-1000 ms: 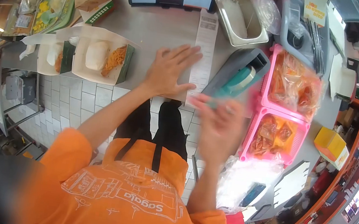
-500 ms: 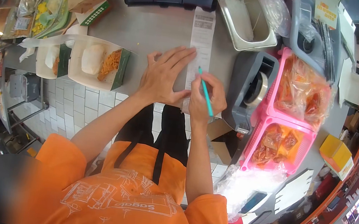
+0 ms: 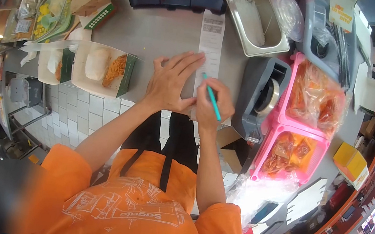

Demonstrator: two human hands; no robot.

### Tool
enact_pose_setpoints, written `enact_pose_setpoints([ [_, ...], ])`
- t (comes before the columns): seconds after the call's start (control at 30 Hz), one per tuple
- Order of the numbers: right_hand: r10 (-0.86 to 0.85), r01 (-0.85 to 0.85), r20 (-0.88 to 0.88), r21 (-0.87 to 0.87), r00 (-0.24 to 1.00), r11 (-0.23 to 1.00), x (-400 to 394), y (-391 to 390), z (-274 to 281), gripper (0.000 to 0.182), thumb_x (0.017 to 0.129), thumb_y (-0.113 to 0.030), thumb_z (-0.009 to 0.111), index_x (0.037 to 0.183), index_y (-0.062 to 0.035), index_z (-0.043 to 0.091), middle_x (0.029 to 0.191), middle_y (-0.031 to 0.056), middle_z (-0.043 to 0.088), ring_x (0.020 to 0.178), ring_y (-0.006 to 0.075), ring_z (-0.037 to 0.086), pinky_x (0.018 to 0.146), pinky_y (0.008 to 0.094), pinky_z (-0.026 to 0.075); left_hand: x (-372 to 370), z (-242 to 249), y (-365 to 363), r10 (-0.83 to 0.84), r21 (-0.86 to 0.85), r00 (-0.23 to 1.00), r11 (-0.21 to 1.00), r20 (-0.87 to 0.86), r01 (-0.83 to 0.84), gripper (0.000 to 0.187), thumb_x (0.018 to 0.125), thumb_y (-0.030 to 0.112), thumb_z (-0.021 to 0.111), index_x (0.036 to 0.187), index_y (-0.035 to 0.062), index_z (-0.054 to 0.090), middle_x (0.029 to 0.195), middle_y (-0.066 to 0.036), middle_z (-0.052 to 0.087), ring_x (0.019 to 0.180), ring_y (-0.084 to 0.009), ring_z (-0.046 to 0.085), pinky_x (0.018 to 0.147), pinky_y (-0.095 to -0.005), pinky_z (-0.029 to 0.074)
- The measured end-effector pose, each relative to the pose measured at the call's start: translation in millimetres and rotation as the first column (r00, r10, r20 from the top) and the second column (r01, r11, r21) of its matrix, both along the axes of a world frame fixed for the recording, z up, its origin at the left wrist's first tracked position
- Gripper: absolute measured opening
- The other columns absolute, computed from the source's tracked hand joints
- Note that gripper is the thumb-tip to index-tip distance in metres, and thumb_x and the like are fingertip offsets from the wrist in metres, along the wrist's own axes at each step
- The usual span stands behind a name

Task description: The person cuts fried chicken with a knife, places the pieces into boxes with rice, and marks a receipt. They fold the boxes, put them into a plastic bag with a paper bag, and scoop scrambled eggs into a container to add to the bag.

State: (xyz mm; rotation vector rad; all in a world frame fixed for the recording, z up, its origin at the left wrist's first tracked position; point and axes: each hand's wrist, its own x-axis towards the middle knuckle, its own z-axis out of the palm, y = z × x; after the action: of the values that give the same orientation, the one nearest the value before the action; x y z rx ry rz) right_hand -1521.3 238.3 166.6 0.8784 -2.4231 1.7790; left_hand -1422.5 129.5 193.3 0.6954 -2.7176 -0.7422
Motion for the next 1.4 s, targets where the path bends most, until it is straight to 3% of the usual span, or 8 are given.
enact_pose_setpoints([
  [0.3,0.066,-0.067,0.019,0.091,0.998,0.994,-1.7,6.1,2.1,0.011,0.078,-0.001,0.076,0.087,-0.0032,0.071,0.089,0.0104,0.073,0.077,0.0209,0.070,0.068,0.0297,0.055,-0.5,0.7,0.2,-0.001,-0.005,1.000,1.000,-0.006,0.001,0.091,0.065,0.040,0.078,0.147,0.0159,0.046,0.152,0.000,0.045,0.139,-0.0195,0.042,0.103,-0.0529,0.028],
  [0.4,-0.250,0.248,0.103,0.032,0.963,0.968,-12.6,6.3,-1.0,0.013,0.076,0.000,0.077,0.087,-0.0025,0.071,0.091,0.0118,0.073,0.078,0.0218,0.071,0.067,0.0290,0.055,-0.4,-0.4,0.5,0.002,-0.023,1.000,1.000,-0.009,-0.002,0.091,0.065,0.041,0.078,0.146,0.0158,0.047,0.151,-0.001,0.046,0.138,-0.0199,0.042,0.103,-0.0525,0.028],
  [0.5,0.025,-0.030,-0.110,-0.043,0.994,0.999,-2.8,13.9,-8.8,0.016,0.074,0.003,0.077,0.088,-0.0026,0.071,0.088,0.0104,0.072,0.075,0.0217,0.070,0.066,0.0296,0.056,-0.5,1.3,0.5,0.004,-0.016,1.000,1.000,-0.007,-0.004,0.091,0.065,0.041,0.078,0.146,0.0155,0.047,0.151,-0.001,0.047,0.138,-0.0200,0.043,0.103,-0.0523,0.028],
  [0.83,0.161,-0.161,-0.165,0.014,0.973,0.987,1.9,15.0,-4.8,0.016,0.074,0.005,0.077,0.087,-0.0012,0.069,0.085,0.0100,0.072,0.063,0.0121,0.065,0.055,0.0238,0.054,-1.5,-0.4,0.6,0.016,-0.017,1.000,1.000,-0.027,-0.017,0.082,0.069,0.038,0.073,0.144,0.0150,0.049,0.150,0.000,0.048,0.138,-0.0192,0.044,0.102,-0.0527,0.029],
  [0.9,0.085,-0.082,-0.128,0.030,0.988,0.996,4.6,13.8,-4.7,0.018,0.070,0.004,0.076,0.084,-0.0037,0.067,0.081,0.0104,0.069,0.068,0.0231,0.067,0.061,0.0300,0.054,-1.2,0.7,0.4,0.012,-0.030,1.000,0.999,-0.017,-0.012,0.081,0.070,0.038,0.073,0.144,0.0148,0.050,0.150,0.001,0.048,0.137,-0.0192,0.044,0.102,-0.0526,0.029],
  [1.13,0.153,-0.148,-0.157,0.042,0.976,0.988,4.6,12.8,-1.9,0.018,0.071,0.003,0.075,0.084,-0.0040,0.066,0.081,0.0100,0.069,0.066,0.0238,0.066,0.061,0.0300,0.054,-1.0,-0.8,1.4,0.009,-0.041,1.000,0.999,-0.013,-0.010,0.081,0.070,0.038,0.073,0.144,0.0152,0.050,0.150,0.001,0.048,0.137,-0.0193,0.044,0.102,-0.0527,0.029],
  [1.33,0.112,-0.103,-0.142,0.067,0.984,0.992,4.5,14.1,-1.9,0.017,0.072,0.003,0.075,0.085,-0.0039,0.067,0.082,0.0096,0.069,0.066,0.0226,0.065,0.060,0.0300,0.053,-0.9,0.7,0.6,0.011,-0.028,1.000,1.000,-0.020,-0.012,0.085,0.067,0.038,0.075,0.145,0.0158,0.049,0.151,0.001,0.047,0.138,-0.0193,0.044,0.102,-0.0529,0.029],
  [1.4,-0.101,0.099,0.020,0.087,0.995,0.991,2.3,14.5,-1.1,0.017,0.073,0.002,0.075,0.087,-0.0039,0.067,0.083,0.0096,0.069,0.067,0.0222,0.065,0.061,0.0303,0.053,-0.9,2.9,0.9,0.009,-0.006,1.000,1.000,-0.014,-0.009,0.087,0.066,0.037,0.076,0.145,0.0157,0.048,0.151,0.001,0.047,0.138,-0.0193,0.043,0.102,-0.0529,0.029],
])
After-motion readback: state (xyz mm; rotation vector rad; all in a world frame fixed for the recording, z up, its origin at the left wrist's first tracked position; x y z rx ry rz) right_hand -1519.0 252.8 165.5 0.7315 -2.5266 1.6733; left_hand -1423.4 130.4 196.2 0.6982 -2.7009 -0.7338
